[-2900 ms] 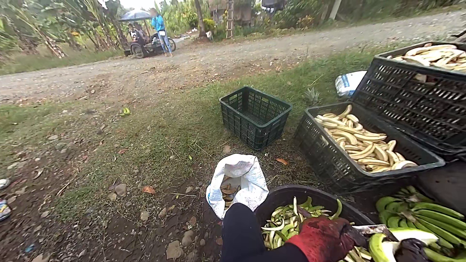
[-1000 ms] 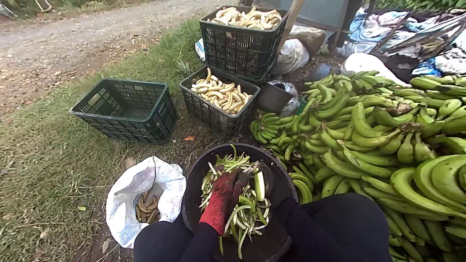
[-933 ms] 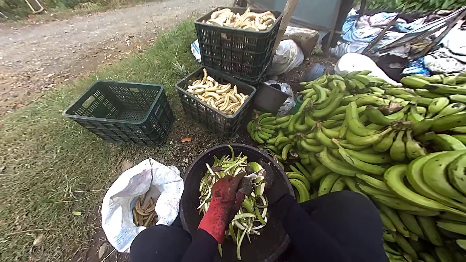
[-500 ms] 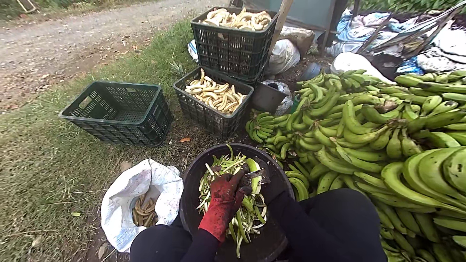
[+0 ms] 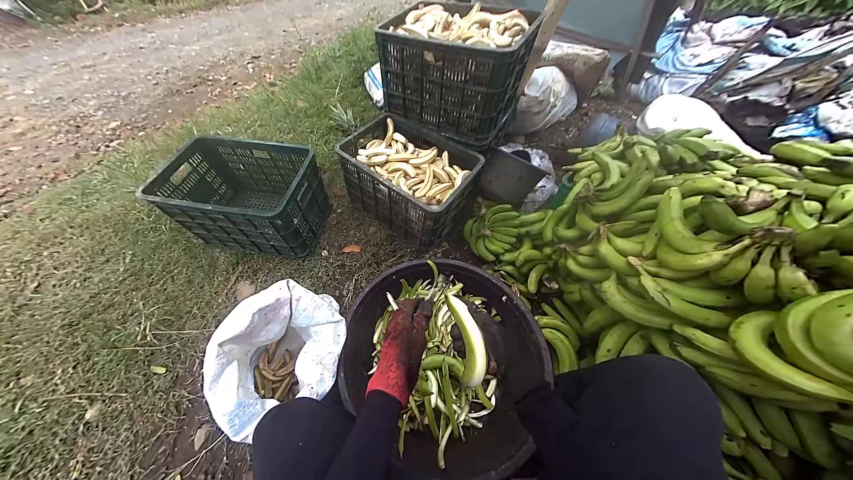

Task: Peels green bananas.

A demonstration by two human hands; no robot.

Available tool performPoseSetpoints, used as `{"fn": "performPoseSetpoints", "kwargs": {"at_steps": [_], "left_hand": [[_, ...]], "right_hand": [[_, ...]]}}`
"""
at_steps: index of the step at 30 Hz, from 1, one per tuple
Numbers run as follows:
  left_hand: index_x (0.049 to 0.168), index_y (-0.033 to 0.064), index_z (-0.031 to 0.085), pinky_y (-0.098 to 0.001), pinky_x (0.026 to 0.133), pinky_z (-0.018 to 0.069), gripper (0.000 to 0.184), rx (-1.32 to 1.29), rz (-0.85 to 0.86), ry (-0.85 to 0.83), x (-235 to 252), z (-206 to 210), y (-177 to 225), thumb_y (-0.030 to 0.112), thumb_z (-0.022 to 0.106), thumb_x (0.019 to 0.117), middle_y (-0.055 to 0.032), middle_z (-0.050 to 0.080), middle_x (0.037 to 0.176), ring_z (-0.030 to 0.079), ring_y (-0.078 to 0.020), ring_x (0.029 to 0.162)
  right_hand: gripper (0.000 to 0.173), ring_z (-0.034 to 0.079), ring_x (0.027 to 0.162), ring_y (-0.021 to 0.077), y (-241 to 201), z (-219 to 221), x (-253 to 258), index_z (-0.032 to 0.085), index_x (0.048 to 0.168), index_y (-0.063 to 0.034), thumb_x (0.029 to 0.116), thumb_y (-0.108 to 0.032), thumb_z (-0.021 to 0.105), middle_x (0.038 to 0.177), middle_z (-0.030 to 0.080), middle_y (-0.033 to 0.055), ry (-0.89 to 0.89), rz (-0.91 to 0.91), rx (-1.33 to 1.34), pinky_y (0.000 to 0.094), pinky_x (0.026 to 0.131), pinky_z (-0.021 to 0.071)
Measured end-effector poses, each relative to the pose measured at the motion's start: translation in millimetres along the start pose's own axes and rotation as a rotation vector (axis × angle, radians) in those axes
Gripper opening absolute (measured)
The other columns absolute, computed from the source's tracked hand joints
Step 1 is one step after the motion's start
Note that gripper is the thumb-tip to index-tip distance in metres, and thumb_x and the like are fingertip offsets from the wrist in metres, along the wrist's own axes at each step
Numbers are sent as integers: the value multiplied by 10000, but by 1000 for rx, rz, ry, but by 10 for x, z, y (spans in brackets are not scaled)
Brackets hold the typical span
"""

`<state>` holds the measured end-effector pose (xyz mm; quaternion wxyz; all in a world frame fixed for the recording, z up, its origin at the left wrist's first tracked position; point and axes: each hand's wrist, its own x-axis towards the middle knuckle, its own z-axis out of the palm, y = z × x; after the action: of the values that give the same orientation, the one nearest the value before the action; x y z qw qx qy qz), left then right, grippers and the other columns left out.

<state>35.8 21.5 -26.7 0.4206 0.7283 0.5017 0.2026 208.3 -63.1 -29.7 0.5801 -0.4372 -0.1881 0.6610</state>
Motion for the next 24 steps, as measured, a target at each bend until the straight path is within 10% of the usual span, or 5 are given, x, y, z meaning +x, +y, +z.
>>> {"fn": "performPoseSetpoints", "kwargs": {"at_steps": [2,5,14,19,24], "left_hand": [[1393,226,630,-441,1056,513,454,47,173,-50,-100,36,26,471,404,1086,-39,680,1291,637,-164,1199],[1399,240,640,-499,973,545,423,166,476,-121,-295,63,115,430,503,1047,-94,721,1133,680,-252,1059],[1380,287,656,-557,897,549,464,327,626,-103,-376,44,132,490,617,964,-142,715,1095,689,-319,1008],[1372,240,668,-585,881,542,461,341,484,-6,-349,100,199,408,610,947,-175,711,1091,686,-371,1007],[1398,145,631,-566,969,522,439,214,143,190,-218,126,203,261,573,978,-217,673,1218,658,-388,1115]], "right_hand": [[570,622,536,151,-174,-96,17,582,1115,-98,1102,-502,179,717,636,71,90,31,212,290,459,545],[439,658,683,127,-274,-232,71,576,1217,-52,1118,-318,241,880,688,66,65,-206,219,283,604,575],[534,594,517,110,-386,-169,128,598,1139,-51,1114,-411,204,730,636,64,74,46,235,223,433,494],[417,641,652,84,-344,216,-67,586,1102,-46,1127,-238,217,790,656,35,213,-125,86,235,608,568],[422,564,1239,123,-169,485,-201,472,1469,25,1112,-140,321,1399,579,152,305,-263,-331,270,1071,435]]}}
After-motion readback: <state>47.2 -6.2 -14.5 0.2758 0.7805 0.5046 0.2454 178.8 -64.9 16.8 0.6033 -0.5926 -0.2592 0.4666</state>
